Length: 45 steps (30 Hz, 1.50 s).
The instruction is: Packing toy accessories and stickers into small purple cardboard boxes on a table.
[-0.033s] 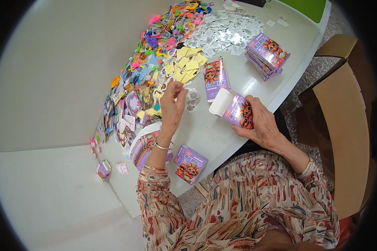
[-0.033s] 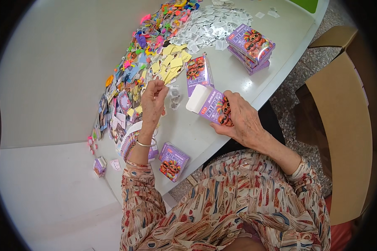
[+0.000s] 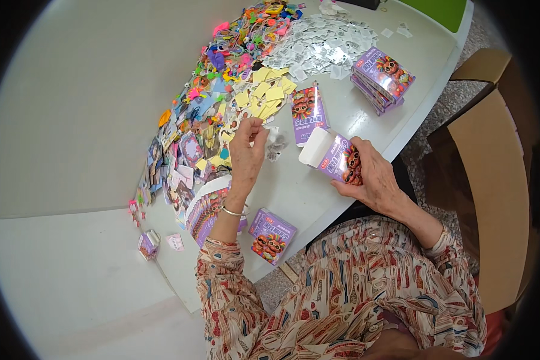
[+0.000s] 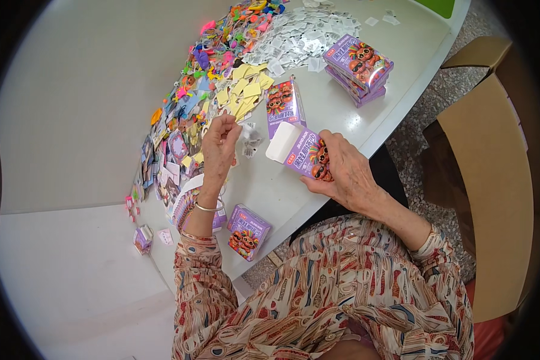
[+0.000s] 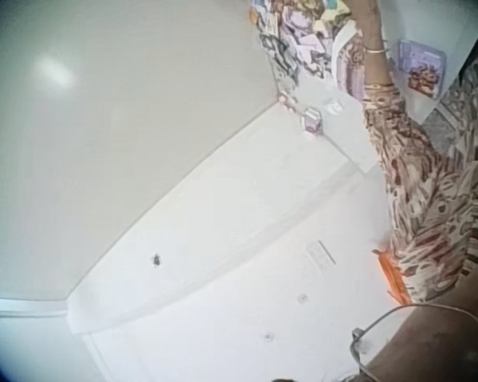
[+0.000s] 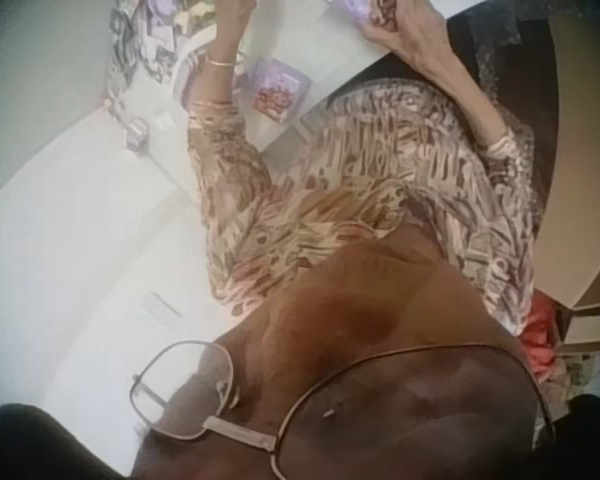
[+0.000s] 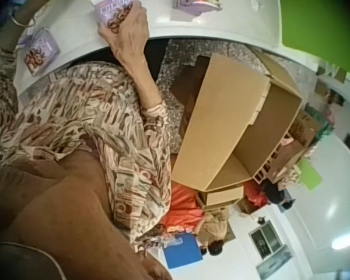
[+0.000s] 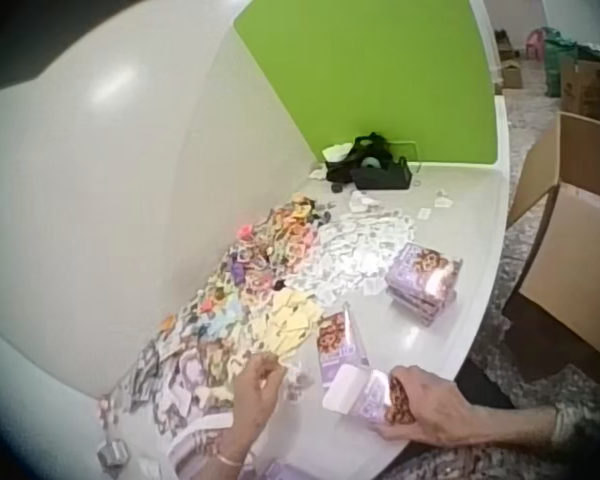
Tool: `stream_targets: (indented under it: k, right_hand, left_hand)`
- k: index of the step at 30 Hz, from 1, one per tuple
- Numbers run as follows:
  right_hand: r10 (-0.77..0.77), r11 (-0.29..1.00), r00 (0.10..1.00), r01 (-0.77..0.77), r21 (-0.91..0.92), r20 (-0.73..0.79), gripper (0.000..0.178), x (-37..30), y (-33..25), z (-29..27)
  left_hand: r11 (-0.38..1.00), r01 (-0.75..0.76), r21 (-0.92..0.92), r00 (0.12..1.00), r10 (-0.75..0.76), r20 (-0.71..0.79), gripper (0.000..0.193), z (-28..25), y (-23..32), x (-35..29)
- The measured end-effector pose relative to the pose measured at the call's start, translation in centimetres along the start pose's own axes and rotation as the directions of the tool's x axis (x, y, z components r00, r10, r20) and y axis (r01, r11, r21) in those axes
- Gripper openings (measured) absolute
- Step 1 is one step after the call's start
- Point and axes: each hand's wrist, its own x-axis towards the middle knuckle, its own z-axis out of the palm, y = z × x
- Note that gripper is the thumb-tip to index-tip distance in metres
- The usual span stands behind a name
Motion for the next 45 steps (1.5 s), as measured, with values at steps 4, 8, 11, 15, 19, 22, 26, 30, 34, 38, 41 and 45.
stream_targets:
  k: [4,8,11,15,19,22,26,30,34,38,41,45]
  right_hand:
    - [-0.013,1.000,1.000,0.013,-0.018,0.007,0.078,0.2,-0.3,-0.2]
    - [-0.046,0.998,0.998,0.047,-0.042,0.030,0.076,0.8,-0.4,0.0]
    - [-0.062,0.998,0.997,0.063,-0.020,0.038,0.076,1.2,-1.0,0.4]
    - [-0.046,0.999,0.998,0.044,0.029,0.048,0.077,1.1,-1.2,0.9]
    - [-0.035,0.999,0.998,0.032,0.044,0.059,0.078,0.6,-1.1,0.8]
    - [-0.039,0.997,0.999,0.038,0.070,0.023,0.078,0.5,-0.8,0.9]
    - [-0.027,0.997,0.999,0.024,0.076,0.034,0.078,0.5,-0.7,1.0]
    - [-0.029,0.999,0.998,0.027,0.045,0.055,0.079,0.4,-0.6,1.2]
    - [-0.037,0.998,0.998,0.034,0.056,0.055,0.078,0.6,-0.8,1.3]
    - [-0.029,0.998,0.997,0.025,0.049,0.070,0.078,0.5,-0.8,1.2]
    - [-0.041,0.998,0.997,0.038,0.042,0.061,0.079,0.5,-0.7,1.4]
    - [-0.046,0.997,0.997,0.042,0.062,0.066,0.079,0.5,-1.0,1.3]
  left_hand:
    - [0.996,0.055,-0.074,0.998,-0.052,0.044,0.014,-0.2,0.5,-0.4]
    - [0.954,0.069,-0.293,0.997,-0.058,0.048,0.010,-0.1,1.8,-0.7]
    - [0.981,-0.077,-0.179,0.991,0.094,0.090,0.010,0.7,3.6,-2.4]
    - [0.828,-0.489,0.275,0.872,0.467,0.144,0.012,2.3,5.1,-4.5]
    - [0.833,-0.473,0.288,0.878,0.417,0.237,0.018,1.0,5.9,-5.4]
    - [1.000,-0.016,-0.001,0.986,0.016,0.168,0.020,-2.6,4.5,-4.1]
    - [0.814,-0.279,0.509,0.955,0.178,0.239,0.028,-9.4,-2.5,-3.5]
    - [0.633,-0.284,0.720,0.951,0.092,0.295,0.033,-10.3,-3.9,-4.5]
    - [0.596,-0.333,0.730,0.942,0.177,0.285,0.028,-10.1,-5.1,-4.5]
    - [0.755,-0.299,0.584,0.951,0.283,0.122,0.019,-11.0,-5.1,-3.6]
    - [0.960,0.177,0.217,0.983,-0.185,0.017,0.015,-11.7,-2.3,-3.1]
    - [0.986,0.151,-0.068,0.984,-0.144,0.102,0.017,-10.9,1.5,-2.6]
